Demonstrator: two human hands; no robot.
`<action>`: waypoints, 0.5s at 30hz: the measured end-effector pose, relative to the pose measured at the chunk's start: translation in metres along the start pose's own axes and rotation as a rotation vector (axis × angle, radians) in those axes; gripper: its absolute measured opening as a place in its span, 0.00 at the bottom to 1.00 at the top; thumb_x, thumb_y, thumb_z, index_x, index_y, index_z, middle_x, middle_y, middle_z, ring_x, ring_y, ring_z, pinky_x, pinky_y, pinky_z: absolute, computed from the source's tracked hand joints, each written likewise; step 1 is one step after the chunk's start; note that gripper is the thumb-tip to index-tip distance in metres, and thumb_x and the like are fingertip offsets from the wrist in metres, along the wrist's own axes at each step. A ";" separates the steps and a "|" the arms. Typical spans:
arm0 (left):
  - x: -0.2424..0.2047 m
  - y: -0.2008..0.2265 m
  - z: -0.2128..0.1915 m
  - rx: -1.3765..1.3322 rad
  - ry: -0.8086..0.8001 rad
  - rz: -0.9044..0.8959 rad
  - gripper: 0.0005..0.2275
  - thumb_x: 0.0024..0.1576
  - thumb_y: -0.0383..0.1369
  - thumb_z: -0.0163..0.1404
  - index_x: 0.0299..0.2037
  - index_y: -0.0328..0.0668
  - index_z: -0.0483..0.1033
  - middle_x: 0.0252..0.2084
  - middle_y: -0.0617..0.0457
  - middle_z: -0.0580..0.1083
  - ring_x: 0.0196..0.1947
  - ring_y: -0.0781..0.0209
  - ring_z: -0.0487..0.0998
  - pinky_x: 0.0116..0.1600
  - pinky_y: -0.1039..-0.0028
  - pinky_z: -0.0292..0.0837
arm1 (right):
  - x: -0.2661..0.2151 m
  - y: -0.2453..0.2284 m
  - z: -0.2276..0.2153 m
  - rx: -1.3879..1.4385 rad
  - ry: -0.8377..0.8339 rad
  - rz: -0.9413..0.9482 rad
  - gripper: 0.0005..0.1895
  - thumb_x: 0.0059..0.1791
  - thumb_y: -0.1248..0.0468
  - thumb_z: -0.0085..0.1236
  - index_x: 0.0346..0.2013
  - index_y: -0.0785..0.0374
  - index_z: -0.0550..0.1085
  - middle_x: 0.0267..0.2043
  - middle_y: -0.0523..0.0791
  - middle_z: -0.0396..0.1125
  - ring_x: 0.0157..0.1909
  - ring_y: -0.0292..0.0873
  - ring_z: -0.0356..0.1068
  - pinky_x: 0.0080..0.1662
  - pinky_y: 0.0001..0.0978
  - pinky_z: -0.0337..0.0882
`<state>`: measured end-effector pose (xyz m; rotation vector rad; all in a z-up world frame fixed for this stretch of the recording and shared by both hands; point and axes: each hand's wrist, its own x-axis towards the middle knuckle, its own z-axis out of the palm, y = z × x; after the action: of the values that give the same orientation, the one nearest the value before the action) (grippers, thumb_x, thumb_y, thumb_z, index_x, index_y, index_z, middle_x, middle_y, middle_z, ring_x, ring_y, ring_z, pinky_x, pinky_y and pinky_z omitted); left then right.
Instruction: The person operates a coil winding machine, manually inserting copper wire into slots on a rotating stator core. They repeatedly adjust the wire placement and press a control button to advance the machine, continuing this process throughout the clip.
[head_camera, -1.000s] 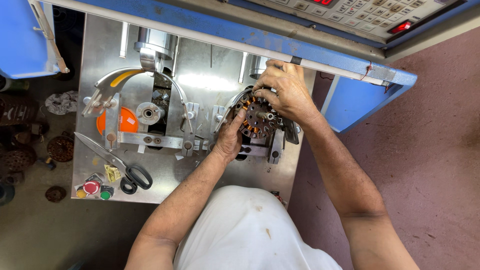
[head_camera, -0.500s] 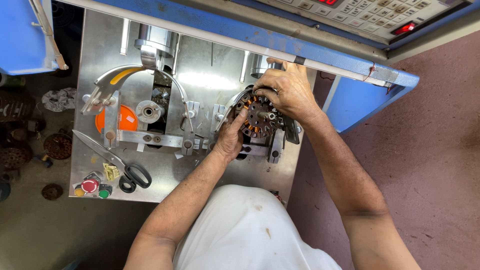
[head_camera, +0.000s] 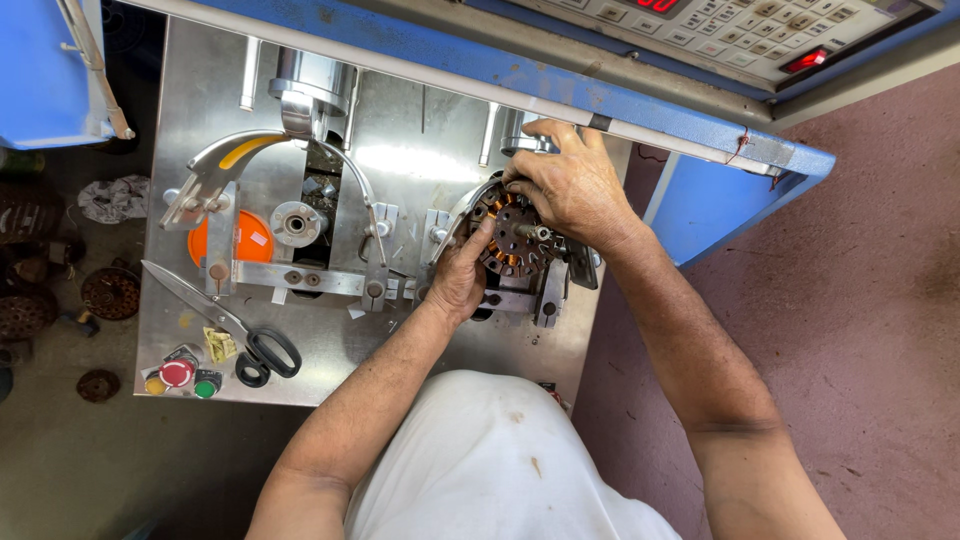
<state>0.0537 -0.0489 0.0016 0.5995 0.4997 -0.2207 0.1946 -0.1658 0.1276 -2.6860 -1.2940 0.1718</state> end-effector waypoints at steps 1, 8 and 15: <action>0.000 0.000 0.000 0.001 0.001 -0.003 0.32 0.51 0.51 0.61 0.64 0.51 0.67 0.62 0.52 0.70 0.67 0.55 0.64 0.72 0.55 0.56 | 0.000 0.000 0.000 0.010 0.006 -0.003 0.08 0.49 0.54 0.66 0.39 0.51 0.81 0.61 0.47 0.67 0.63 0.50 0.62 0.55 0.51 0.61; 0.000 0.001 0.001 0.004 -0.008 0.003 0.32 0.51 0.52 0.61 0.64 0.50 0.67 0.61 0.53 0.70 0.67 0.55 0.64 0.72 0.55 0.57 | -0.002 0.001 0.000 0.089 0.021 0.005 0.08 0.48 0.55 0.67 0.40 0.49 0.81 0.60 0.47 0.68 0.62 0.49 0.62 0.56 0.48 0.61; 0.001 0.000 -0.002 0.014 0.013 -0.023 0.31 0.51 0.51 0.60 0.63 0.50 0.67 0.61 0.54 0.71 0.67 0.56 0.64 0.72 0.55 0.55 | -0.004 0.003 0.003 0.116 0.035 0.016 0.08 0.47 0.55 0.68 0.39 0.49 0.82 0.60 0.48 0.68 0.62 0.50 0.62 0.57 0.49 0.61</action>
<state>0.0538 -0.0481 -0.0002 0.6098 0.5186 -0.2426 0.1938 -0.1702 0.1240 -2.5913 -1.2140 0.1945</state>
